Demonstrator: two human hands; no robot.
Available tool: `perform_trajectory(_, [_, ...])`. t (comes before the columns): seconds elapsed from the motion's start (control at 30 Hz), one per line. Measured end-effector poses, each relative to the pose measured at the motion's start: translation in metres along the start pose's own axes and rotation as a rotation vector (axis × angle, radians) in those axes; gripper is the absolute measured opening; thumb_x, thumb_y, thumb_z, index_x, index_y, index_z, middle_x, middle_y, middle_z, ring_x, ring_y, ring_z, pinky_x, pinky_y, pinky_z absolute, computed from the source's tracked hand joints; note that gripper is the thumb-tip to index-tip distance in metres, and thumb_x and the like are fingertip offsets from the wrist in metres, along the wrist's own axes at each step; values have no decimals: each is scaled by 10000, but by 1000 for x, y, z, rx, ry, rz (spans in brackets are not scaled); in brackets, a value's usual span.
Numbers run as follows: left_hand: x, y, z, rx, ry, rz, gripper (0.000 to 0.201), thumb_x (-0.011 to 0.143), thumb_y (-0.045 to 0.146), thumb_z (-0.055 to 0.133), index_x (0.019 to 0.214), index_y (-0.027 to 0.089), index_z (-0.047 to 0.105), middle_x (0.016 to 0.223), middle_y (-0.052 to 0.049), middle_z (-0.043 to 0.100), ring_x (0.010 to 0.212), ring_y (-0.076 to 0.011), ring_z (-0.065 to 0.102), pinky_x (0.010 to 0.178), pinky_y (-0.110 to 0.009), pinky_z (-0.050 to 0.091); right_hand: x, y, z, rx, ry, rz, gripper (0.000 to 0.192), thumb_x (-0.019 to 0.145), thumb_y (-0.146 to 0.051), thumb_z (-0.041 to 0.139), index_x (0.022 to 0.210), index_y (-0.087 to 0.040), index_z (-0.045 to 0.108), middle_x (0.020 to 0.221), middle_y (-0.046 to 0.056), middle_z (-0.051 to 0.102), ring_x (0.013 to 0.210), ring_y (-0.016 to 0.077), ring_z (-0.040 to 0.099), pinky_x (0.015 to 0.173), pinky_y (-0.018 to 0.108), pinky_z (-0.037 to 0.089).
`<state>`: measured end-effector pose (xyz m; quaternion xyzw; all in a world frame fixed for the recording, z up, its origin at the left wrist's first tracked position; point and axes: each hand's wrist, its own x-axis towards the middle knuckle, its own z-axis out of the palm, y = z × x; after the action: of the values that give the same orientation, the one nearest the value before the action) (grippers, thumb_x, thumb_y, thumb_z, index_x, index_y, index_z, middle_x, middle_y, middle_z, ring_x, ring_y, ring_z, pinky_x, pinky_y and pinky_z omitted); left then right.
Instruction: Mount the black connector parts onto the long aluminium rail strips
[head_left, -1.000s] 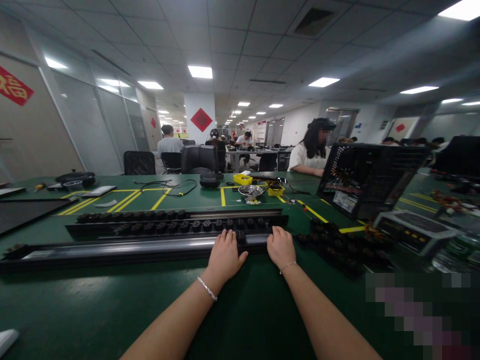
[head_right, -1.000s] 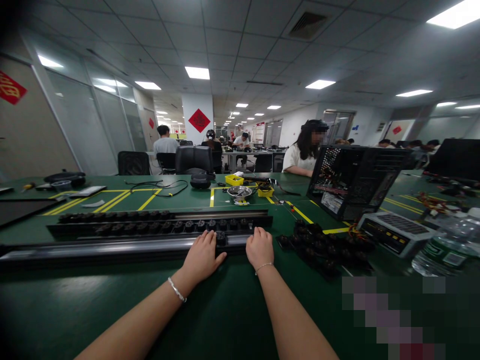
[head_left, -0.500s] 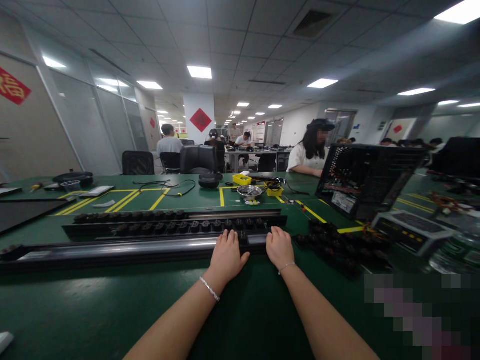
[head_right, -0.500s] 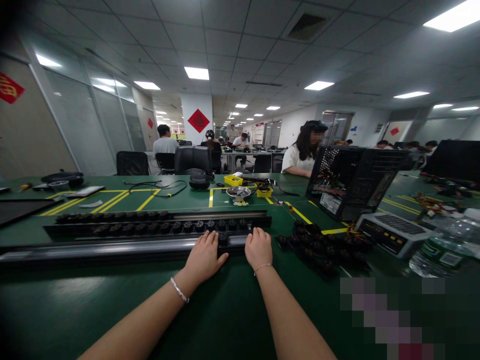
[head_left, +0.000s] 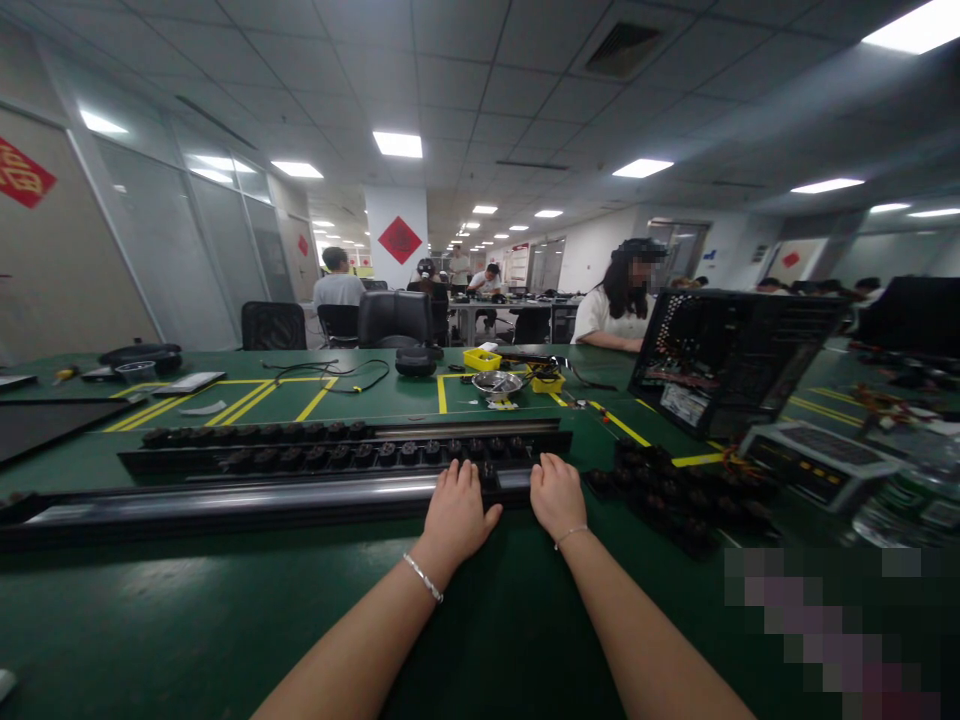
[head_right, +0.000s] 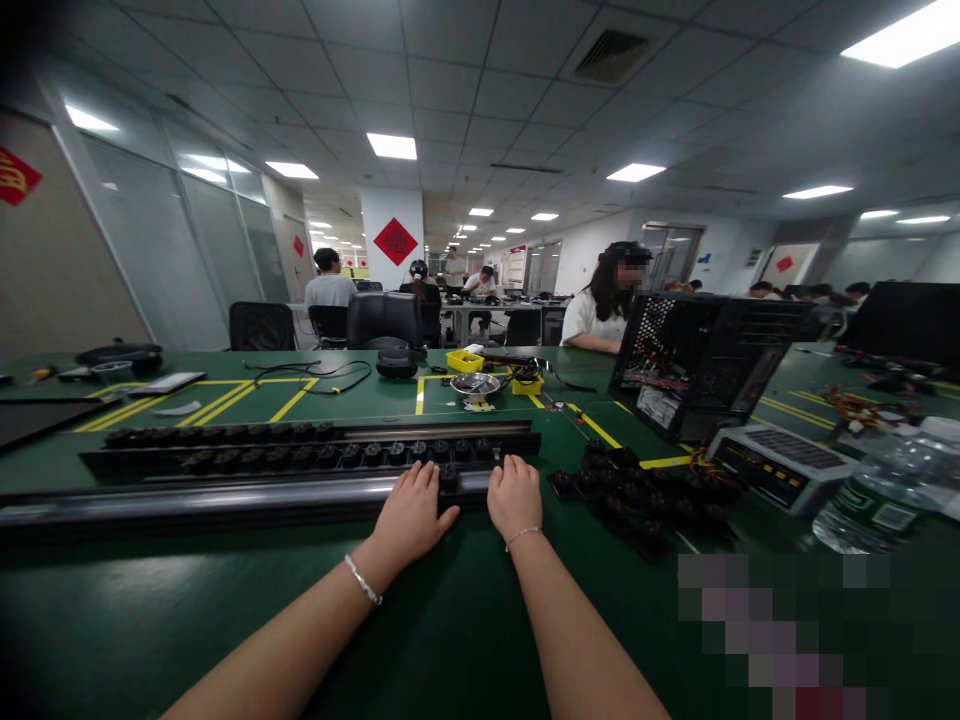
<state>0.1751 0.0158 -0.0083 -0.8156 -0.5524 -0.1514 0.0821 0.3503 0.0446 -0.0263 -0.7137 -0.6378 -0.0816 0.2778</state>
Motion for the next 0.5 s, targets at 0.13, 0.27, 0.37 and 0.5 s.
perform_trajectory(0.13, [1, 1, 0, -10, -5, -7, 678, 830, 515, 380, 1324, 52, 407, 1374, -187, 434, 1310, -317, 318, 1063, -438, 272, 0, 0, 1, 3, 12, -4, 476, 897, -267, 273, 1206, -44, 557, 1241, 155, 550, 1206, 225, 414, 996, 331, 268])
perform_trajectory(0.27, [1, 2, 0, -13, 5, -2, 683, 830, 519, 375, 1324, 49, 408, 1374, -183, 435, 1307, -324, 318, 1063, -440, 274, 0, 0, 1, 0, 9, -1, 477, 895, -268, 276, 1205, -41, 558, 1248, 155, 545, 1202, 229, 420, 994, 330, 273])
perform_trajectory(0.37, [2, 4, 1, -18, 5, -2, 691, 825, 516, 384, 1323, 37, 405, 1375, -187, 432, 1305, -328, 321, 1064, -439, 272, 1, 0, 1, -4, 6, -8, 478, 897, -263, 275, 1201, -27, 558, 1245, 164, 546, 1201, 232, 420, 993, 329, 277])
perform_trajectory(0.5, [3, 8, 1, -24, 6, -1, 677, 820, 505, 396, 1324, 52, 405, 1375, -186, 433, 1305, -324, 323, 1061, -444, 272, 1, 1, 4, -1, 26, -20, 464, 898, -254, 283, 1196, -32, 560, 1230, 168, 556, 1199, 223, 427, 995, 331, 277])
